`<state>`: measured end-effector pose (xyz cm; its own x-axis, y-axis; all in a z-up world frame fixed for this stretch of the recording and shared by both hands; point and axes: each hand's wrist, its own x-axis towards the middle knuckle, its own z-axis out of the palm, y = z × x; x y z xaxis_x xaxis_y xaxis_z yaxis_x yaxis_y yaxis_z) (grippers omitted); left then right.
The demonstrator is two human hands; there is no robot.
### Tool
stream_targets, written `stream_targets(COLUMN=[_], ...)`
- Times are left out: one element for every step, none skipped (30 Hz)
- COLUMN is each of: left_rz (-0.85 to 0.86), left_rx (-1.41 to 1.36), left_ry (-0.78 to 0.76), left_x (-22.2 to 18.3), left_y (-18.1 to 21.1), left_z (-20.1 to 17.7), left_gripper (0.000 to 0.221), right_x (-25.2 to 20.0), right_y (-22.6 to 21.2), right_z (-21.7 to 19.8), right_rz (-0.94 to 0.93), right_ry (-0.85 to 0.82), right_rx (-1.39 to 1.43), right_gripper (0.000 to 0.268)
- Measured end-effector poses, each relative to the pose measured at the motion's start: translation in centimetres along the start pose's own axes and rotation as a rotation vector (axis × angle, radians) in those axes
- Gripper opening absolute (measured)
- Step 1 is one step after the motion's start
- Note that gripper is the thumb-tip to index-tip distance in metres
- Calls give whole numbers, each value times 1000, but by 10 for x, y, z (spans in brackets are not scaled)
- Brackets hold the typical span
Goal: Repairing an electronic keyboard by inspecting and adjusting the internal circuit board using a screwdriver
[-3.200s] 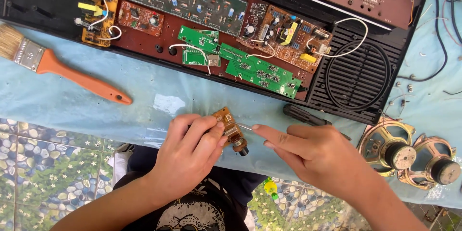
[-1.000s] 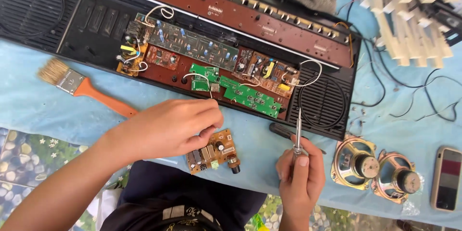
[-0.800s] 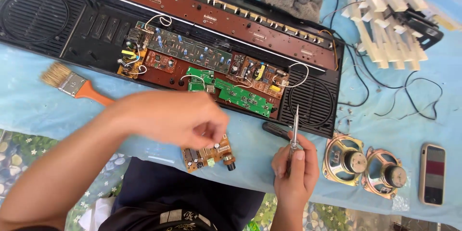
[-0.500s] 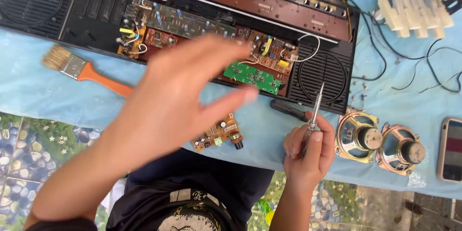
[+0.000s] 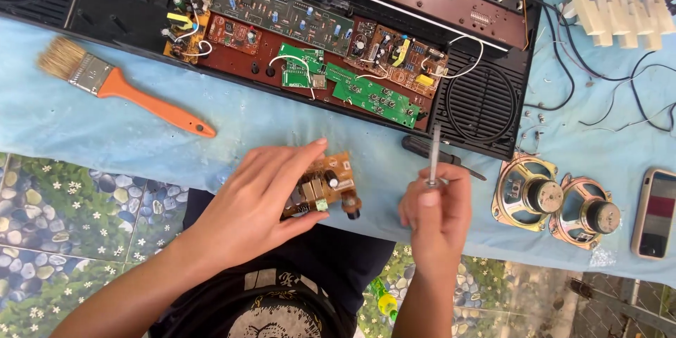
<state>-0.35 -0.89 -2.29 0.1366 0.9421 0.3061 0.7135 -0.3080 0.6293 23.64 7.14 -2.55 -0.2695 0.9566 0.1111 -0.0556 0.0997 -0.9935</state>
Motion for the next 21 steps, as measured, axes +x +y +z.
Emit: stream_targets(left_rz=[3,101,200,203,287,370,384,449,520,540,604,667,688,717,746,766,768,770,776,766,748], left_rx=[-2,-31,-60,-62,-32,-1,1,78,162,171,229,288,301,292,280,290,271,251,258,226,192], left_ry=[1,42,83,85,90,95,101,107,118,128,147,166,179,216,251,262,269,277,285,306,322], left_x=[4,8,11,17,24,31,42,53,66,80,95,111,124,137,150,160,168,177,180,184,185], left_y=[2,4,5,5,5,5,5,5,5,6,8,11,11,12,13,13,13,13,8,3,-2], left_z=[-5,-9,-14,-19,-24,-29,-36,-44,-52,-60,-70,-80,-84,-88,-92,-95,-98,-101,-99,-97,-94], left_gripper=[85,79,72,72,67,61,61,61,62,62,60,60,60,53,47,47,43,40,40,44,50], right_x=[1,3,4,6,8,11,15,20,26,36,48,59,72,85,97,109,121,133,140,147,152], right_y=[-4,-9,-14,-17,-20,-24,-24,-24,-24,-30,-36,-43,-49,-56,-62,-65,-68,-71,-70,-69,-66], right_z=[5,9,14,18,22,25,25,24,23,23,22,22,23,23,23,23,23,24,24,25,26], right_rz=[-2,-5,-7,-9,-12,-14,-28,-41,-64,-89,-138,-187,-214,-242,-266,-291,-377,-463,-475,-502,-519], right_ry=[1,-58,-116,-115,-150,-187,-183,-153,-123,-119,-108,-96,-94,-61,-28,-25,-57,-88,-92,-80,-69], right_rx=[-3,-11,-19,-22,58,138,133,118,105,103,104,105,104,153,202,201,204,207,206,215,228], right_gripper=[26,28,30,30,34,38,38,37,36,36,33,29,29,31,33,33,33,34,34,33,33])
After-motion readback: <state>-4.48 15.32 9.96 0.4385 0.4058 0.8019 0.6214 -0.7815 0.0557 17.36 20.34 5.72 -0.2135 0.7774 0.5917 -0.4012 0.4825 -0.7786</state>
